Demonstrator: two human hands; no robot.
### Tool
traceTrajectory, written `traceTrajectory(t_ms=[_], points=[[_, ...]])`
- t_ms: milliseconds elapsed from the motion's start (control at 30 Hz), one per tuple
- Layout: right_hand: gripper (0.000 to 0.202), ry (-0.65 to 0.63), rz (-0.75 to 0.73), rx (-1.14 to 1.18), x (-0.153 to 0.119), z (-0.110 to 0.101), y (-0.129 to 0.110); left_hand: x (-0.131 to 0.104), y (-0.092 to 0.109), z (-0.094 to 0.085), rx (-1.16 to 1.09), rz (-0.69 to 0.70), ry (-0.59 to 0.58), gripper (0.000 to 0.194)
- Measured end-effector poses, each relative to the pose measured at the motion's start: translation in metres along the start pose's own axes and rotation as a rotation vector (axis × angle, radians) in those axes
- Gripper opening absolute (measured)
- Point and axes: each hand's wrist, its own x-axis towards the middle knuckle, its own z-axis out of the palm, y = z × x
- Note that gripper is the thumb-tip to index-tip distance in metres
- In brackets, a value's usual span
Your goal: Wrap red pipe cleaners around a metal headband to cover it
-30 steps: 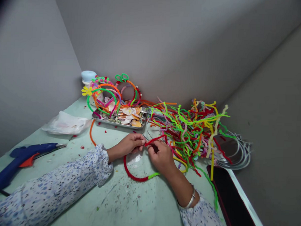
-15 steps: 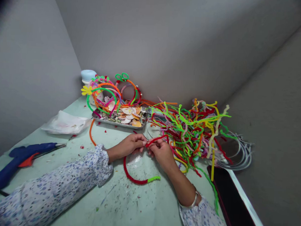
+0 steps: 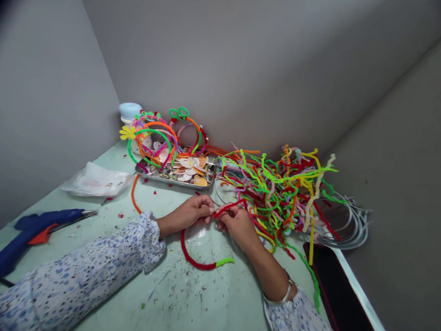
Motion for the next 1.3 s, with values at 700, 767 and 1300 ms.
traceTrajectory(t_ms=[700,767,1300], points=[[0.006,-0.085,0.028,0.024,-0.0013,-0.0043,-0.0029,0.0013,-0.0038,-0.0011,0.027,0.013,-0.012,0.012],[0.006,-0.089,0.038,0.015,-0.0012,-0.0048,-0.0027,0.0012,-0.0037,-0.0011,0.03,0.012,-0.012,0.012],[0.017,-0.103,0.017,-0.006,-0.0058,-0.0028,-0.0103,0.0011,-0.0031,-0.0007,0.029,0.008,-0.01,0.013]])
